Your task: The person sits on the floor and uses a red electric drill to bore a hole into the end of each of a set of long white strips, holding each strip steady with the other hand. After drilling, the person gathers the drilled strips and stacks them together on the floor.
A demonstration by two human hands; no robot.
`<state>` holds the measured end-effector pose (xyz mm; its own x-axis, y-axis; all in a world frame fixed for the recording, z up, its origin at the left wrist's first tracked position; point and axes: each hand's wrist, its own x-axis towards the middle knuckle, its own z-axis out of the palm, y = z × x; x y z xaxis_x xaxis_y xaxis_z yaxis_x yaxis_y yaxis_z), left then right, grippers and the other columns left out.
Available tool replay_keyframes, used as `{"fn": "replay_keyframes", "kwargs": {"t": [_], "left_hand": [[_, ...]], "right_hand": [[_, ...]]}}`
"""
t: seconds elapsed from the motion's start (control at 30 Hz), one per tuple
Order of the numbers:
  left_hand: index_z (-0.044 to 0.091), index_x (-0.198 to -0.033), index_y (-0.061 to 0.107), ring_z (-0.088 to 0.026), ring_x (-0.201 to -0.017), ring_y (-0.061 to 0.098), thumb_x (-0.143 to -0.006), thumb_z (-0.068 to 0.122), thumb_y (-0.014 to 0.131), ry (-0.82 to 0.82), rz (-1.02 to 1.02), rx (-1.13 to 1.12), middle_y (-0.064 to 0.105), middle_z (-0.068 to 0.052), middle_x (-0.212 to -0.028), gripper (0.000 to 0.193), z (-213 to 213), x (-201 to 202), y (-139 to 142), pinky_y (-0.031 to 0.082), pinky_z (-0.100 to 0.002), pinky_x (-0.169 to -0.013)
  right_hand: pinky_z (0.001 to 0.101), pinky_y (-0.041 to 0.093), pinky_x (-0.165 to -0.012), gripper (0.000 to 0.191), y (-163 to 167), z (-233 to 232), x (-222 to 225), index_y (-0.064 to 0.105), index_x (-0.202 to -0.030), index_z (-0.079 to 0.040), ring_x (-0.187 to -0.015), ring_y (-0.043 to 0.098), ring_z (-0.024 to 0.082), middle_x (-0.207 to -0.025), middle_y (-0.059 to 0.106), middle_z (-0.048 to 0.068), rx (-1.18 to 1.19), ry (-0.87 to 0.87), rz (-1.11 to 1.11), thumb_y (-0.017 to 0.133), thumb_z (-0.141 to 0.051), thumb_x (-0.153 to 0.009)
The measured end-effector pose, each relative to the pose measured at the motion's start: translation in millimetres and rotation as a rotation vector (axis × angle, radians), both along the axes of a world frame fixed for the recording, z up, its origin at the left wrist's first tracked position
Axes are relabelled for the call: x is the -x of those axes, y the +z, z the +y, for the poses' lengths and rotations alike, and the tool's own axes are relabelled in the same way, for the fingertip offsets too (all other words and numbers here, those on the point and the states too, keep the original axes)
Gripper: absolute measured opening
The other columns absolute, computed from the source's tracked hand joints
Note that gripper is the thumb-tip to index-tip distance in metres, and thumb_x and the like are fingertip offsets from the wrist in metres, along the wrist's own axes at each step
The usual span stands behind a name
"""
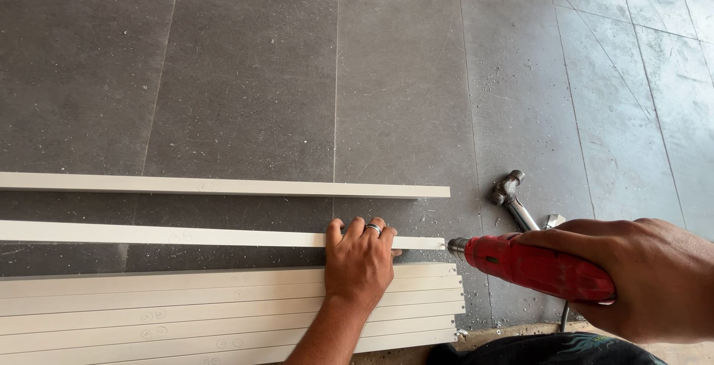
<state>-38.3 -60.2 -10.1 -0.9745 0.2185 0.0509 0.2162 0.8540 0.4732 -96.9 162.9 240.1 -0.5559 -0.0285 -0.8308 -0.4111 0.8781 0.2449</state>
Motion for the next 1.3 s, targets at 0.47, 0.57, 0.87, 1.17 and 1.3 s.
{"fn": "replay_keyframes", "kwargs": {"t": [0.47,0.57,0.87,1.17,1.3], "left_hand": [[0.014,-0.109,0.074,-0.022,-0.101,0.064,-0.090,0.031,0.071,0.003,0.020,-0.002,0.073,-0.003,-0.111,0.025,0.0,0.9,-0.7,0.035,-0.054,-0.099],[0.014,-0.109,0.074,-0.021,-0.099,0.064,-0.089,0.031,0.071,0.007,0.020,0.001,0.074,-0.002,-0.109,0.026,0.5,-0.1,-1.2,0.035,-0.052,-0.098],[0.014,-0.106,0.076,-0.019,-0.093,0.063,-0.092,0.033,0.069,0.004,0.021,-0.001,0.074,-0.001,-0.102,0.024,0.4,1.8,-2.0,0.037,-0.046,-0.089],[0.015,-0.104,0.076,-0.019,-0.092,0.062,-0.092,0.031,0.071,0.017,-0.018,-0.008,0.073,0.001,-0.099,0.021,-1.1,1.5,1.5,0.036,-0.044,-0.088],[0.016,-0.104,0.076,-0.018,-0.093,0.062,-0.092,0.031,0.071,0.018,-0.035,-0.009,0.073,0.001,-0.102,0.020,-0.4,1.0,1.8,0.036,-0.044,-0.088]], "right_hand": [[0.0288,0.067,-0.089,0.086,5.9,-15.9,9.5,0.039,-0.156,-0.041,-0.098,0.079,0.011,-0.131,0.066,-0.014,0.026,0.081,-0.019,0.076,-0.031,-0.079],[0.0287,0.067,-0.093,0.084,6.1,-17.1,11.8,0.040,-0.154,-0.042,-0.102,0.078,0.010,-0.129,0.068,-0.015,-0.032,0.066,-0.015,0.076,-0.032,-0.079],[0.0289,0.065,-0.094,0.081,7.3,-17.5,11.4,0.041,-0.153,-0.040,-0.107,0.076,0.009,-0.131,0.067,-0.014,-0.006,0.067,-0.010,0.076,-0.032,-0.081],[0.0311,0.062,-0.104,0.084,7.0,-23.6,11.7,0.044,-0.150,-0.046,-0.109,0.077,0.009,-0.123,0.074,-0.016,-0.007,0.007,0.044,0.081,-0.033,-0.076],[0.0301,0.062,-0.104,0.082,14.3,-32.1,10.8,0.046,-0.149,-0.045,-0.107,0.079,0.009,-0.121,0.076,-0.016,-0.017,-0.032,0.060,0.083,-0.032,-0.077]]}}
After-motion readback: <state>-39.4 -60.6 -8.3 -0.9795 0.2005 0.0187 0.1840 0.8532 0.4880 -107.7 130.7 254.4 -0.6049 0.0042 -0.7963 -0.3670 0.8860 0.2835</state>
